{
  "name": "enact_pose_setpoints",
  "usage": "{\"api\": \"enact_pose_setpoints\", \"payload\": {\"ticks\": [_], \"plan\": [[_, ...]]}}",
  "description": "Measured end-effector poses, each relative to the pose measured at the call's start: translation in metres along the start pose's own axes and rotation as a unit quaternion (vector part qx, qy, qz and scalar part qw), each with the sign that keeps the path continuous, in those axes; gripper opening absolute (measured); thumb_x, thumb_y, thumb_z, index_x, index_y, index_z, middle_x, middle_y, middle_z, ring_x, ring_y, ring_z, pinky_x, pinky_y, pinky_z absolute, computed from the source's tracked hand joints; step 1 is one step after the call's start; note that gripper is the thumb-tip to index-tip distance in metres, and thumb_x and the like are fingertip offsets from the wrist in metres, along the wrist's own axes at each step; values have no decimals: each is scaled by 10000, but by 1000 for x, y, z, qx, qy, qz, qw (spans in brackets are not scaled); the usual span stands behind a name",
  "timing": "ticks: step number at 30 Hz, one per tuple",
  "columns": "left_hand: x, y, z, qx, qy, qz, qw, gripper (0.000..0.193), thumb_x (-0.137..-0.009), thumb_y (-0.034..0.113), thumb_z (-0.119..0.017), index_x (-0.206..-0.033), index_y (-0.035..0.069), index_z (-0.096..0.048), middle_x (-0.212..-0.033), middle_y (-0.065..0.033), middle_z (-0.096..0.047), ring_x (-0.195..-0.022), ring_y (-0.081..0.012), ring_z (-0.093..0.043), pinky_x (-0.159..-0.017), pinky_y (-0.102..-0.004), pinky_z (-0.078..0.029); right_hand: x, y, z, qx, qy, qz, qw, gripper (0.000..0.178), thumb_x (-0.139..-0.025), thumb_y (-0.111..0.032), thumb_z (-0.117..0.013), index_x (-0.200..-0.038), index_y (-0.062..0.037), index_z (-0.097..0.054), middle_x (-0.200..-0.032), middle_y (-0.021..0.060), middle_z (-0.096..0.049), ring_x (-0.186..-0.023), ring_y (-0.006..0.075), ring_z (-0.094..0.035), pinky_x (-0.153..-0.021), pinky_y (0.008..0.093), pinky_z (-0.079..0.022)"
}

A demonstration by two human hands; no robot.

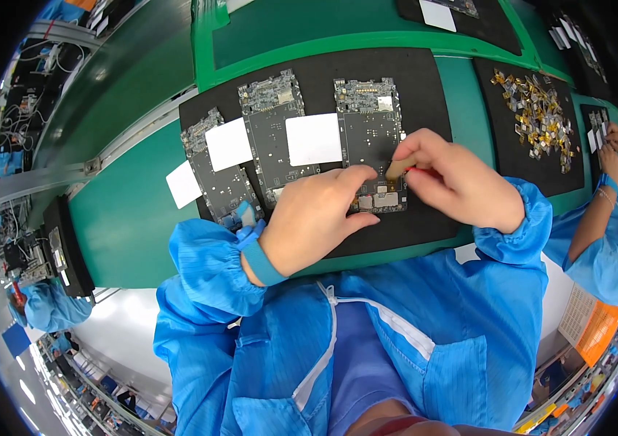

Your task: The person assembles electronic components, wiring, and mounting plates onto printed circuit boards by hand, using tweezers and manual assembly aids.

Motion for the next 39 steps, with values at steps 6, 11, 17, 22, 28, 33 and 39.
{"api": "enact_pose_setpoints", "payload": {"ticks": [6, 11, 17, 22, 28, 33, 39], "plan": [[-33, -1, 25, -77, 26, -77, 994, 344, -803, 213, -724, -1124, 105, -668, -835, -126, -631, -716, -309, -607, -625, -387, -480, 1, -33, 10, 202, 26, 148, 968, 101, -863, -37, -594, -941, -51, -656, -889, 125, -622, -845, 325, -577, -740, 401, -469], [-48, -5, 9, -83, -1, -118, 990, 413, -786, 231, -729, -1174, 116, -647, -878, -106, -639, -801, -311, -614, -682, -397, -495, -12, -22, -2, 261, 6, 96, 961, 62, -807, -80, -646, -859, -47, -637, -847, 120, -591, -868, 315, -567, -763, 402, -475], [-54, -5, 5, -61, -33, -94, 993, 425, -760, 249, -739, -1162, 142, -656, -842, -102, -627, -804, -317, -620, -678, -406, -493, -16, -23, -4, 248, -7, 165, 955, 83, -765, -71, -677, -794, -30, -612, -837, 125, -575, -888, 328, -561, -768, 395, -480], [-51, -7, 3, -70, -39, -63, 995, 436, -750, 249, -735, -1168, 150, -659, -835, -108, -632, -806, -322, -629, -674, -410, -491, -19, -14, -18, 203, -69, 191, 958, 95, -751, -36, -695, -792, -23, -610, -834, 114, -561, -894, 323, -547, -776, 392, -475], [-49, -7, 4, -84, -12, -64, 994, 451, -747, 240, -735, -1182, 150, -658, -828, -107, -630, -799, -323, -628, -672, -411, -489, -17, -18, -26, 218, -90, 204, 950, 126, -732, -8, -704, -810, -23, -606, -837, 102, -551, -890, 317, -534, -777, 394, -470], [-50, -7, 2, -78, -29, -56, 995, 442, -749, 235, -738, -1174, 142, -661, -837, -115, -641, -813, -332, -631, -683, -412, -492, -20, -16, -26, 221, -92, 210, 948, 122, -743, -30, -708, -820, -31, -614, -841, 96, -559, -904, 316, -533, -806, 394, -465], [-52, -8, 3, -53, -31, -71, 996, 451, -744, 230, -743, -1177, 134, -658, -900, -132, -670, -850, -331, -640, -705, -403, -501, -20, -10, -19, 174, -88, 172, 966, 91, -782, -67, -701, -818, -50, -619, -839, 84, -565, -921, 313, -524, -858, 403, -441]]}}
Point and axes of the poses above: each hand's wrist, its own x-axis away from the middle knuckle, its own z-axis out of the back of the hand, y = z × x, the point moved 10 cm from there along -x, towards the middle knuckle
